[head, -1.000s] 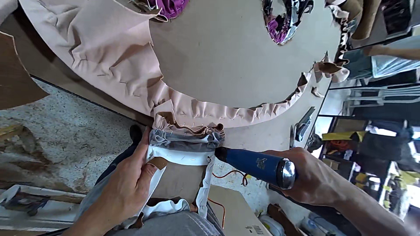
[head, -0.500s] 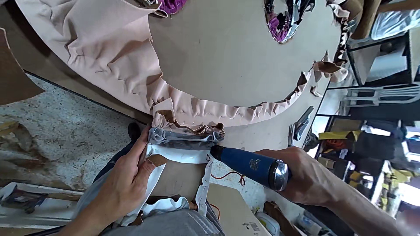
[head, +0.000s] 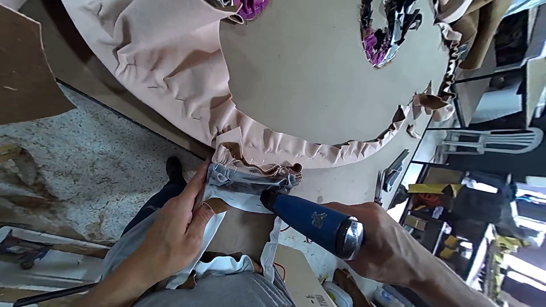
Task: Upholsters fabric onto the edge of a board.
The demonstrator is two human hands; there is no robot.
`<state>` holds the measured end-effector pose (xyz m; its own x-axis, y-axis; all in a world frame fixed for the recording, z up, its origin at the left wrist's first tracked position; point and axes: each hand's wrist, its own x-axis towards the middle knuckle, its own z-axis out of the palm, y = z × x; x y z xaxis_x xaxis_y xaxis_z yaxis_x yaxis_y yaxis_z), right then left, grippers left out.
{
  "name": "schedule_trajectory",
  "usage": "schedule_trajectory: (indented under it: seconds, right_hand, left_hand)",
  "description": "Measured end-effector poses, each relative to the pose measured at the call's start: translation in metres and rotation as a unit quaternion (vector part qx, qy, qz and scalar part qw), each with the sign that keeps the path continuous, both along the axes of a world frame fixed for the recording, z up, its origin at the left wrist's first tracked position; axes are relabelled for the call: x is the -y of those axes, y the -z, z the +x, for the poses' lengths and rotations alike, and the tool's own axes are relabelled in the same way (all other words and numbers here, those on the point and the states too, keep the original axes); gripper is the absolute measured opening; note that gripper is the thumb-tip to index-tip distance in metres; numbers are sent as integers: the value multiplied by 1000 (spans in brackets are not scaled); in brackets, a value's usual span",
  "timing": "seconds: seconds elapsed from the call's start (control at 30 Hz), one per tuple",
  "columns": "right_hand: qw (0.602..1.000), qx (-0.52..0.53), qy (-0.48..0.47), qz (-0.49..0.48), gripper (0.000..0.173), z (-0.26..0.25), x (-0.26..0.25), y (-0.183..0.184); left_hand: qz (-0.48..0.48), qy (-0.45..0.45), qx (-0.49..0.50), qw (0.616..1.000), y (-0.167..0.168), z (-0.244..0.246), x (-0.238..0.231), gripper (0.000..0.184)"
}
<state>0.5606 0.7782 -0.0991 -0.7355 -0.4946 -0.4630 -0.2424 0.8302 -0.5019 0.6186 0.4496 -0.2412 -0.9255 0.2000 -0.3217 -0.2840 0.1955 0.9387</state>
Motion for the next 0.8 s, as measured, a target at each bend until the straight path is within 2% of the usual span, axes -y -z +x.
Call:
schedule_trajectory:
  seconds: [0.2, 0.8]
  right_hand:
    - [1000, 0, -11, -1, 29, -3, 23, -1]
    - [1000, -10, -26, -6, 33, -16, 78, -1]
  left_hand:
    - [17, 4, 30, 999, 2, 1, 0, 67]
    - [6, 29, 30, 999, -4, -4, 1, 67]
